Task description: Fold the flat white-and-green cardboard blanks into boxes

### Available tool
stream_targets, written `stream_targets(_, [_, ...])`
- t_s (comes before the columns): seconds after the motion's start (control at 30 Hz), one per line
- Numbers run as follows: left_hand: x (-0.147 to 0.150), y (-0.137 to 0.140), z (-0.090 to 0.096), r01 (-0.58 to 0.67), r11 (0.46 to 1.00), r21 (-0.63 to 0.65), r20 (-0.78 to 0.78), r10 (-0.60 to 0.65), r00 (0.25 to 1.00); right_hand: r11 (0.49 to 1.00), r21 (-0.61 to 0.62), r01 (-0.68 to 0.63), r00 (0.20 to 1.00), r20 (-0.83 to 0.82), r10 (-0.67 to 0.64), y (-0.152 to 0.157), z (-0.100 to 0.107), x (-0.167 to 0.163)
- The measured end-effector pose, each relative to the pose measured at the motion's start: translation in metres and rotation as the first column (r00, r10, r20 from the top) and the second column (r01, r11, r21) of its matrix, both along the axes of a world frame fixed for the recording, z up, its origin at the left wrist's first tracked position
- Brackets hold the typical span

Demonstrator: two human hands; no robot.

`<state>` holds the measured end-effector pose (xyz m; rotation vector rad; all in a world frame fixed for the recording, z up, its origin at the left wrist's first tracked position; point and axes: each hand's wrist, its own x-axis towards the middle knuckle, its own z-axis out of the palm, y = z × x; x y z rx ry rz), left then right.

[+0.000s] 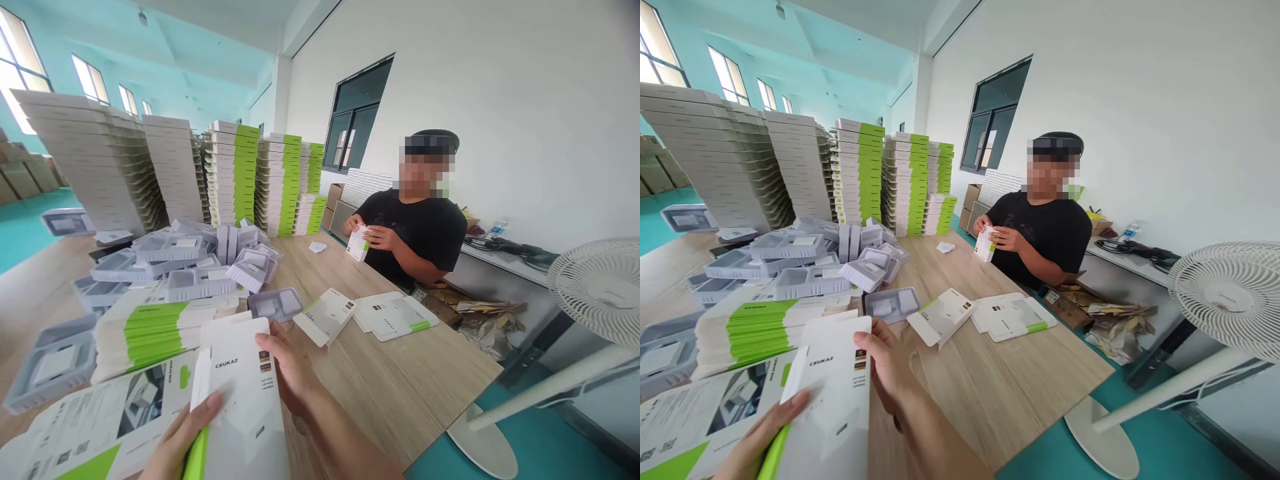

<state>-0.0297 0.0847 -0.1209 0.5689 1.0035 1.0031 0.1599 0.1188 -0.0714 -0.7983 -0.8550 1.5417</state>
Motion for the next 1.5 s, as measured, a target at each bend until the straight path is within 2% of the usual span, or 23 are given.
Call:
stream_targets(0.07, [0.011,-0.007,0.014,0.001,0.990,-0.138,0.004,-0.001,1.000,1.000,0.001,0.012,1.000,0.014,-0.012,0.002,-0.005,0.001])
stream_targets(0.17, [0.023,-0.006,0.029,-0.094,0.995,-0.040,0.032,0.095,0.995,0.999,-0.030,-0.026,0.997,0.074,0.028,0.002,-0.009,0.004])
stream_targets(0.23, [0.023,0.000,0.031,-0.195,0.980,0.025,0.013,0.195,0.981,0.996,-0.018,-0.092,0.961,0.261,0.093,0.000,-0.009,0.006])
stream_targets(0.33, [0.019,0.004,0.028,-0.238,0.966,0.106,-0.006,0.240,0.971,0.980,0.024,-0.197,0.876,0.453,0.165,-0.004,-0.003,0.006])
stream_targets(0.4, [0.018,0.003,0.027,-0.245,0.962,0.118,-0.008,0.248,0.969,0.980,0.068,-0.184,0.820,0.561,0.115,-0.008,0.001,0.004])
stream_targets(0.47, [0.019,0.001,0.027,-0.252,0.957,0.145,0.001,0.254,0.967,0.981,0.140,-0.134,0.755,0.655,0.010,-0.010,0.004,0.002])
stream_targets(0.53, [0.021,0.000,0.028,-0.222,0.949,0.223,0.002,0.228,0.974,0.975,0.202,-0.088,0.713,0.697,-0.080,-0.009,0.004,0.001])
stream_targets(0.6, [0.022,-0.001,0.029,-0.157,0.936,0.317,-0.019,0.171,0.985,0.972,0.234,-0.032,0.711,0.688,-0.142,-0.007,0.001,0.001])
stream_targets(0.73, [0.022,0.001,0.026,-0.051,0.900,0.433,-0.069,0.090,0.994,0.973,0.229,0.042,0.782,0.598,-0.174,-0.002,-0.007,0.005])
stream_targets(0.97, [0.022,0.004,0.011,-0.077,0.875,0.478,-0.120,0.152,0.981,0.957,0.283,0.070,0.784,0.577,-0.228,-0.001,-0.012,0.004])
stream_targets(1.07, [0.024,0.000,0.013,-0.129,0.861,0.492,-0.113,0.211,0.971,0.964,0.264,0.018,0.822,0.545,-0.164,-0.002,-0.008,0.007])
stream_targets(1.17, [0.028,-0.007,0.023,-0.288,0.787,0.546,-0.047,0.371,0.927,0.970,0.213,-0.119,0.857,0.516,-0.009,-0.004,-0.002,0.012])
stream_targets(1.23, [0.029,-0.010,0.029,-0.315,0.754,0.576,-0.034,0.407,0.913,0.961,0.199,-0.193,0.881,0.466,0.081,-0.006,0.001,0.013])
stream_targets(1.33, [0.028,-0.012,0.035,-0.255,0.786,0.563,-0.047,0.338,0.940,0.951,0.218,-0.218,0.929,0.344,0.135,-0.011,0.002,0.011])
stream_targets(1.5, [0.025,-0.012,0.032,-0.081,0.861,0.502,0.026,0.079,0.997,0.955,0.251,-0.161,0.962,0.254,0.096,-0.014,0.003,0.007])
